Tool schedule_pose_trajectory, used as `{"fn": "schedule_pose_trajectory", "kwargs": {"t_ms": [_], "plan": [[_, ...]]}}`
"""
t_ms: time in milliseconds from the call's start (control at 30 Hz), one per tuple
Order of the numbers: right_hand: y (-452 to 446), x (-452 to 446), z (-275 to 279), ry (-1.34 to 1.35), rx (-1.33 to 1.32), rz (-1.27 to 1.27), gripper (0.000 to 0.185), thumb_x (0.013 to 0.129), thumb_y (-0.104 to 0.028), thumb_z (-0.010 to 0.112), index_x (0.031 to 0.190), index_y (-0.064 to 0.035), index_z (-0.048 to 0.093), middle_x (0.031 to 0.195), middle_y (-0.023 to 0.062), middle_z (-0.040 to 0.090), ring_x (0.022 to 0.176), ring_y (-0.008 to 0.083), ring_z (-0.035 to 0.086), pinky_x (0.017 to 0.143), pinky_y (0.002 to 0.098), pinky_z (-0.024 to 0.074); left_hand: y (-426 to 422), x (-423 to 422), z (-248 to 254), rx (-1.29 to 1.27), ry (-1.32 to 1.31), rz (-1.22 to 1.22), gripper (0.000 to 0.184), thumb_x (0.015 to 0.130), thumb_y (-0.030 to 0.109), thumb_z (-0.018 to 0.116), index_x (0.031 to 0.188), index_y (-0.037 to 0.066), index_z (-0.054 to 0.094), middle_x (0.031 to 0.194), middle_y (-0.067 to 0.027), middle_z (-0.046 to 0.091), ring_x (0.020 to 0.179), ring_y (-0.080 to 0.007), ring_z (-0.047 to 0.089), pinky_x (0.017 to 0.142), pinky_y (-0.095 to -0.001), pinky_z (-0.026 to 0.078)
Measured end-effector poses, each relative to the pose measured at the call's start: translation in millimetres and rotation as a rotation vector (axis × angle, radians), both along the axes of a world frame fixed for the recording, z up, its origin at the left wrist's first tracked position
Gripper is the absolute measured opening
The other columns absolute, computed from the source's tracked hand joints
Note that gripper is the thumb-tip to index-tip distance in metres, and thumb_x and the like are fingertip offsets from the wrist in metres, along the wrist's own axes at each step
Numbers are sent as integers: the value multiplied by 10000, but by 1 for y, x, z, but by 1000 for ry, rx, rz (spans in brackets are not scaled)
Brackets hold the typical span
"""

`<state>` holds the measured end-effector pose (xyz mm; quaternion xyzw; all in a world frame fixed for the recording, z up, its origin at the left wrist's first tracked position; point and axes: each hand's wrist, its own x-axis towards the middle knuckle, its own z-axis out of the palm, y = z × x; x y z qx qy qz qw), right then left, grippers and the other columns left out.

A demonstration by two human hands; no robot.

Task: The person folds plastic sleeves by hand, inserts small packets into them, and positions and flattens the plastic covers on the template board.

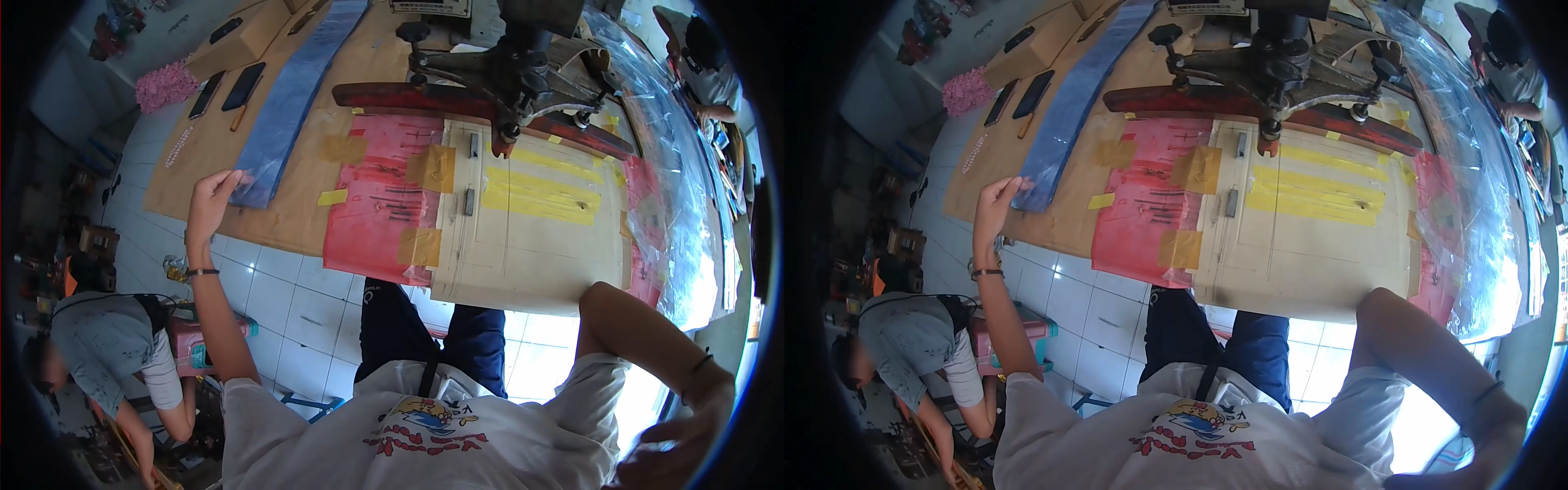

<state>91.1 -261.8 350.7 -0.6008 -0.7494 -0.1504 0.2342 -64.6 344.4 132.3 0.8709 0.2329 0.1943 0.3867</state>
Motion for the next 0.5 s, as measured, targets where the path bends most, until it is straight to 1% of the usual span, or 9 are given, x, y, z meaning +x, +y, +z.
{"fn": "schedule_pose_trajectory", "kwargs": {"t_ms": [33,133,233,333,400,433,467,500], "plan": [[6,-1,-4,8,-27,53,301,966,-466,561,993,-183,660,839,-45,686,766,149,563,797,363,440,6,0,-4,-8,-35,11,332,1027,219,610,1063,-96,710,956,-103,748,915,-128,680,899,-266,508],[30,0,-27,61,-144,284,292,947,-420,585,1021,-148,665,837,1,696,780,193,596,781,385,461,17,-1,-14,-88,-99,19,303,1017,224,630,1036,-60,730,929,-85,746,871,-109,660,858,-258,506],[78,-3,-63,174,-339,634,293,928,-373,610,1049,-113,670,836,47,706,795,238,629,765,407,482,23,-3,-14,-105,-55,1,314,1016,256,634,1013,-42,734,937,-70,744,901,-100,655,882,-259,494],[137,-27,-107,277,-631,1032,303,909,-327,634,1077,-78,675,834,94,716,810,282,661,749,428,503,19,-5,-11,-129,-83,6,356,1041,299,589,1019,-27,732,985,-69,745,961,-109,653,941,-271,474],[183,-46,-135,288,-911,1250,314,897,-296,650,1095,-55,678,833,125,722,819,312,683,739,443,516,12,-6,-9,-203,-146,-26,404,1066,330,530,1030,-21,726,1038,-76,743,1021,-127,650,990,-282,453],[208,-50,-144,273,-1041,1284,321,890,-281,658,1105,-43,680,832,140,725,824,327,694,733,450,523,9,-6,-12,-210,-163,-63,436,1081,344,490,1053,-24,722,1059,-91,742,1047,-148,651,1002,-291,454],[233,-45,-149,271,-1143,1202,328,884,-265,666,1114,-31,681,832,156,729,829,341,705,728,457,530,4,-8,-11,-240,-175,-75,352,1064,271,535,1089,-29,719,1122,-97,723,1092,-153,637,1022,-297,444],[255,-32,-146,290,-1143,1027,291,906,-263,656,1094,-43,680,866,150,715,857,351,695,739,462,524,-2,-8,-13,-238,-184,-110,310,1050,223,555,1116,-37,711,1164,-99,705,1117,-159,625,1033,-298,437]]}}
